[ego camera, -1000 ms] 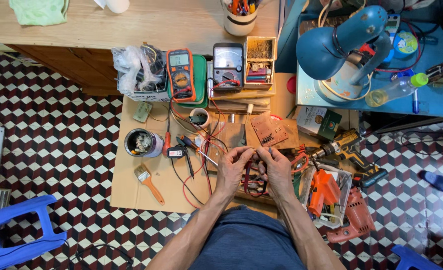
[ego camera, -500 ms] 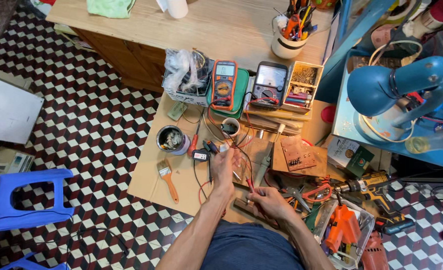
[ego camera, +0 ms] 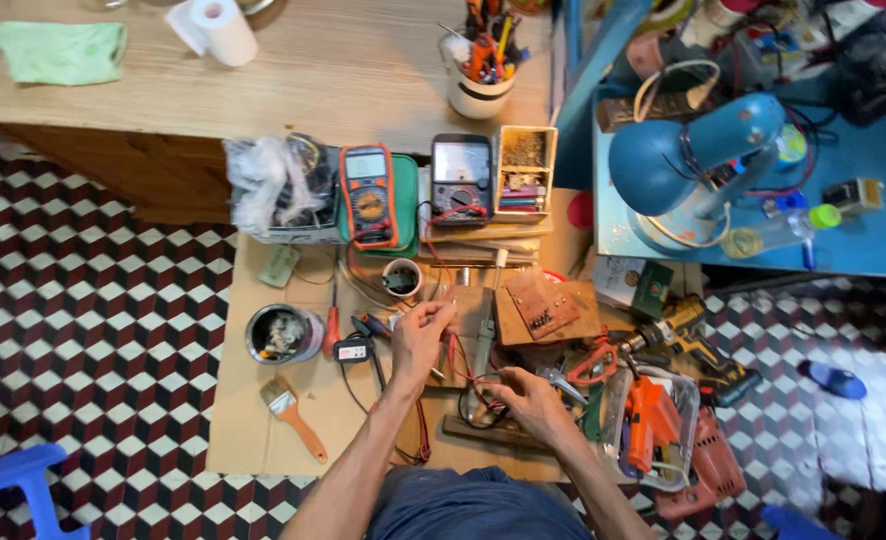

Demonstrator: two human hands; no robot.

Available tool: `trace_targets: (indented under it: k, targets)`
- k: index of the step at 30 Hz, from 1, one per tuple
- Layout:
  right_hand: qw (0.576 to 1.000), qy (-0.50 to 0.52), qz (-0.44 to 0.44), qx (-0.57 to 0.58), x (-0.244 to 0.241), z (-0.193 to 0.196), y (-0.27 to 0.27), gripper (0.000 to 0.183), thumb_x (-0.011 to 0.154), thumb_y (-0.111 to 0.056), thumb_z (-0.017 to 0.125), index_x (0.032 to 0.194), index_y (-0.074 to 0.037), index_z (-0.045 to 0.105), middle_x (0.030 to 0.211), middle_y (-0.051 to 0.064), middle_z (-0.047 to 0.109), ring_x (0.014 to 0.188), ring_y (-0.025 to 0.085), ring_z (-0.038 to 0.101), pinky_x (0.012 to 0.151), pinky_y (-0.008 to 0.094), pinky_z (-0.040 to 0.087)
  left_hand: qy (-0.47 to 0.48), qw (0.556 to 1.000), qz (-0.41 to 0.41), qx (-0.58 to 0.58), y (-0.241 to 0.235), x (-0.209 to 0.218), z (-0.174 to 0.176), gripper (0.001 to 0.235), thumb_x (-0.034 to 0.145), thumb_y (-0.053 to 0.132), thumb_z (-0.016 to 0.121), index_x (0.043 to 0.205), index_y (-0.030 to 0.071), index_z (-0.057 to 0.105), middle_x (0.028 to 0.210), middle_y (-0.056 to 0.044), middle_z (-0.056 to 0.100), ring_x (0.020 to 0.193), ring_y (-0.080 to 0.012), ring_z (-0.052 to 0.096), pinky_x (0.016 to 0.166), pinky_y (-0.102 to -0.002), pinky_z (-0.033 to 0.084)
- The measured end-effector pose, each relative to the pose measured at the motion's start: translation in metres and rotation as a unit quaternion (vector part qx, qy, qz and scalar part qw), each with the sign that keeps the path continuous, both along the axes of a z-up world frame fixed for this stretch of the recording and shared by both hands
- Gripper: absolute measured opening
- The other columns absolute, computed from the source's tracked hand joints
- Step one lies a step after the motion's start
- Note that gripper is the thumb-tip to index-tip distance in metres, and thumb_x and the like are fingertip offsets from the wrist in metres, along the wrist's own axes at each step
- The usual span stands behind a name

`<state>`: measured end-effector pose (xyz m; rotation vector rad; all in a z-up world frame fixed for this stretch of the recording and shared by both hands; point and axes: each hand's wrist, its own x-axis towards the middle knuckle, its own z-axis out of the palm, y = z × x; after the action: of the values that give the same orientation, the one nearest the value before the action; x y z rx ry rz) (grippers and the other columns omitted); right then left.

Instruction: The person uses a hot air gun and a soldering iron to work on a small green circuit board, then flips it to inspect the soldered side. They handle a small component and connect multimeter probes to the board to test it.

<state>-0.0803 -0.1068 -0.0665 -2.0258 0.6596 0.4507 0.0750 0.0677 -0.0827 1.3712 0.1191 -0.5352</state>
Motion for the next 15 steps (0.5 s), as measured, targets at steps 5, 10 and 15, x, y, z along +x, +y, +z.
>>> trace_targets:
  k: [5,10,15]
  targets:
    - [0.994,-0.020,-0.104,0.026,-0.084,-0.045,-0.014,0.056,0.088,-0.042,0.070,0.125,0.000,0.070,0.116,0.012,0.079,0.111,0.021,0.074,0.097,0.032,0.054,-0.155,0.982,-0.089,0.051,-0.066,0.035,0.013,0.026,0.091,0.019,0.073,0.109,0.001,0.075,0.090,-0.007,0.078,0.081,-0.0120,0.073,0.073,-0.025,0.058]
    - [0.917,0.155,-0.306,0.202,-0.141,-0.097,-0.028,0.055,0.091,-0.034,0.071,0.134,-0.001,0.064,0.117,0.013,0.075,0.111,0.021,0.073,0.095,0.034,0.057,-0.296,0.935,-0.103,0.168,-0.119,0.101,0.042,0.017,0.094,0.022,0.071,0.104,0.009,0.076,0.090,-0.007,0.080,0.079,-0.0147,0.076,0.070,-0.028,0.058]
    - [0.887,0.147,-0.343,0.271,-0.137,-0.120,-0.032,0.055,0.091,-0.031,0.074,0.134,0.002,0.063,0.116,0.019,0.073,0.103,0.025,0.072,0.091,0.038,0.057,-0.455,0.840,-0.070,0.289,-0.146,0.148,0.055,0.010,0.088,0.023,0.077,0.092,0.013,0.079,0.093,-0.007,0.075,0.080,-0.0290,0.072,0.069,-0.039,0.056]
